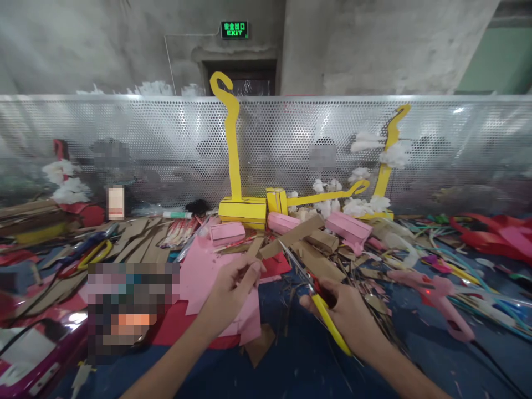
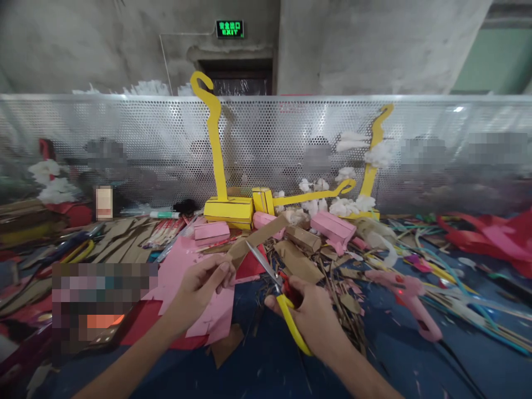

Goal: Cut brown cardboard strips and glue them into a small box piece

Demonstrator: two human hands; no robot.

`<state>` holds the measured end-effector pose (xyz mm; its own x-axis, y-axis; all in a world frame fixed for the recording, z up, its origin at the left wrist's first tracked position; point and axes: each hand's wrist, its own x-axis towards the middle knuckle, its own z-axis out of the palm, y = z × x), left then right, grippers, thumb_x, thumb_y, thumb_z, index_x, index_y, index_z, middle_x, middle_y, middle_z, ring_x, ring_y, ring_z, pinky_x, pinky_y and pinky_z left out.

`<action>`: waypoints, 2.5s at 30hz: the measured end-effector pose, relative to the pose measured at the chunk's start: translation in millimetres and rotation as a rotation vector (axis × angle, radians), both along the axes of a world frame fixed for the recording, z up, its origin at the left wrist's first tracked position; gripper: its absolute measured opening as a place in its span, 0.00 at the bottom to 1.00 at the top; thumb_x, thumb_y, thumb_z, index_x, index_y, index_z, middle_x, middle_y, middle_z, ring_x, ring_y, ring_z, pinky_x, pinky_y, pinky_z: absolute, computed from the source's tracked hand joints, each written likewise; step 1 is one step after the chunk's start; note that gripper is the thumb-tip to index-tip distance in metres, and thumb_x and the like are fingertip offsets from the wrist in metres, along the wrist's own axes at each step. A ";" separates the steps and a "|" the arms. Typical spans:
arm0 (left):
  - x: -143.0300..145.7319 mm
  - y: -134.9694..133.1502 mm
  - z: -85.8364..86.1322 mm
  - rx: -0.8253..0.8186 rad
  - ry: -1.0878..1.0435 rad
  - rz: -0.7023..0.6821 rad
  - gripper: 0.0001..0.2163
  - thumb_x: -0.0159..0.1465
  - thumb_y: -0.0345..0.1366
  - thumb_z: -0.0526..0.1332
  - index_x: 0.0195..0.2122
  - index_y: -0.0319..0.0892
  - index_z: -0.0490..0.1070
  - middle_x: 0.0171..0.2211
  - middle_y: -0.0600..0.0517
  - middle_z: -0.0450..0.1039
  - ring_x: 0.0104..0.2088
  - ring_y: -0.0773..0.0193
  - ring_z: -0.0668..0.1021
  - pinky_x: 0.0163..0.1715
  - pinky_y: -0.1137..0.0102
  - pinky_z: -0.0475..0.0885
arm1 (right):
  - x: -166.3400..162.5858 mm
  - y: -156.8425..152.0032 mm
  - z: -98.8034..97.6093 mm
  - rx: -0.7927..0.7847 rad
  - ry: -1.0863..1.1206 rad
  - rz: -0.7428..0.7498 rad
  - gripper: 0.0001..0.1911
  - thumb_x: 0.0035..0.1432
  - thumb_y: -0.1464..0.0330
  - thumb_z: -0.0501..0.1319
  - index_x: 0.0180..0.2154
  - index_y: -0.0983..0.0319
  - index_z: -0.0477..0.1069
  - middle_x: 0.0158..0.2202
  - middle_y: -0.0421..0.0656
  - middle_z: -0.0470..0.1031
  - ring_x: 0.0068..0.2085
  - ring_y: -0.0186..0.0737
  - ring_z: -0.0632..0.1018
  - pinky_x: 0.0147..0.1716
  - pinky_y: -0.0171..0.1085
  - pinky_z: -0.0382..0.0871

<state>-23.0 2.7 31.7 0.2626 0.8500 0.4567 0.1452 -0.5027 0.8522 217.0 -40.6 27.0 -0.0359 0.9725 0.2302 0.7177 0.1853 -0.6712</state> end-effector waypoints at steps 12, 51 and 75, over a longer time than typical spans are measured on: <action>0.0 -0.5 0.6 0.024 -0.023 0.040 0.12 0.70 0.44 0.56 0.35 0.41 0.71 0.28 0.54 0.69 0.29 0.65 0.71 0.29 0.71 0.65 | -6.1 -0.4 -4.3 0.025 -0.004 0.004 0.19 0.51 0.53 0.65 0.25 0.59 0.62 0.20 0.34 0.63 0.24 0.35 0.63 0.23 0.33 0.55; 0.1 -2.9 3.2 0.013 -0.094 -0.008 0.12 0.70 0.42 0.57 0.33 0.40 0.72 0.28 0.51 0.74 0.29 0.65 0.76 0.31 0.71 0.70 | -10.3 1.6 -6.9 -0.014 -0.039 -0.060 0.13 0.45 0.63 0.70 0.29 0.59 0.68 0.26 0.40 0.75 0.26 0.40 0.73 0.25 0.34 0.63; -0.4 1.6 2.9 -0.146 -0.273 0.084 0.16 0.70 0.46 0.55 0.31 0.41 0.72 0.22 0.55 0.71 0.23 0.67 0.72 0.26 0.71 0.65 | -8.4 -5.6 -0.8 -0.100 -0.068 0.074 0.20 0.52 0.54 0.64 0.22 0.60 0.60 0.20 0.34 0.59 0.24 0.33 0.59 0.23 0.34 0.49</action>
